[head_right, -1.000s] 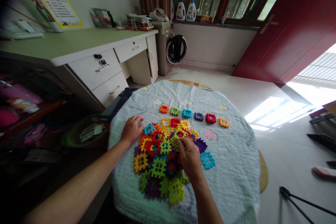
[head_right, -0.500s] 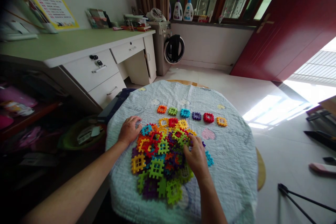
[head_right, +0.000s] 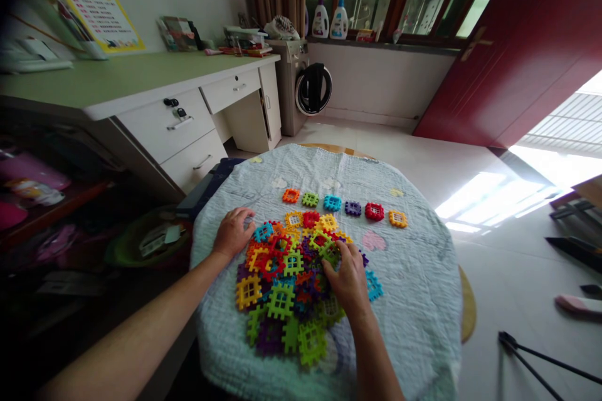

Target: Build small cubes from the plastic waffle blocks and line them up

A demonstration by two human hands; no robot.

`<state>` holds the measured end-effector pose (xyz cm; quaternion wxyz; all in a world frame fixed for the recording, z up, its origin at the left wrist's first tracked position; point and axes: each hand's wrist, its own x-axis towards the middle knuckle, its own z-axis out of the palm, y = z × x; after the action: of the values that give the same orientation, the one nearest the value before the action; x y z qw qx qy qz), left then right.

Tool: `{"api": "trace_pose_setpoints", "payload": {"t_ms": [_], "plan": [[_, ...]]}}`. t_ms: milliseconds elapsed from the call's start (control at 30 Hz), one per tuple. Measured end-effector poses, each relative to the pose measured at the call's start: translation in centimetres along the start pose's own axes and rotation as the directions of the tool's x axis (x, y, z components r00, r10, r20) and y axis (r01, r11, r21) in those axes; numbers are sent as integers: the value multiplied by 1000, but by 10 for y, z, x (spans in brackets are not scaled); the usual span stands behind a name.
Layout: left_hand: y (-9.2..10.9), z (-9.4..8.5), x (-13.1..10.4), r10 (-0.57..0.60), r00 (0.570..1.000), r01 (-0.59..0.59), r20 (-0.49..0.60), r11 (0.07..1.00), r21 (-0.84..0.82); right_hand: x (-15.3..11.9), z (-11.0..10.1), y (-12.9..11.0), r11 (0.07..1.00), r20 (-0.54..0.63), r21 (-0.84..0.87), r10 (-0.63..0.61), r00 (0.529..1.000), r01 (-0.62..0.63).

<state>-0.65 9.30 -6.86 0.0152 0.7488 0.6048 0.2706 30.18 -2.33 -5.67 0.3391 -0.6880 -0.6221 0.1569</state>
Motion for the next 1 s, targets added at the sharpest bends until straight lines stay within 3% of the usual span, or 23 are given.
{"api": "trace_pose_setpoints", "payload": {"t_ms": [333,800,1000], "plan": [[0,1,0,1,1000,-1,-6,1000,-18,6,-15,11,997,-36,-53,50,998,-52],[0,1,0,-4,1000,4,-7,1000,-15,9,-5,4,980,8,-198,31,999,-29],[2,-1,0,-9,1000,9,-3,1000,-17,12,-8,15,966,-71,-255,15,997,-33]]}}
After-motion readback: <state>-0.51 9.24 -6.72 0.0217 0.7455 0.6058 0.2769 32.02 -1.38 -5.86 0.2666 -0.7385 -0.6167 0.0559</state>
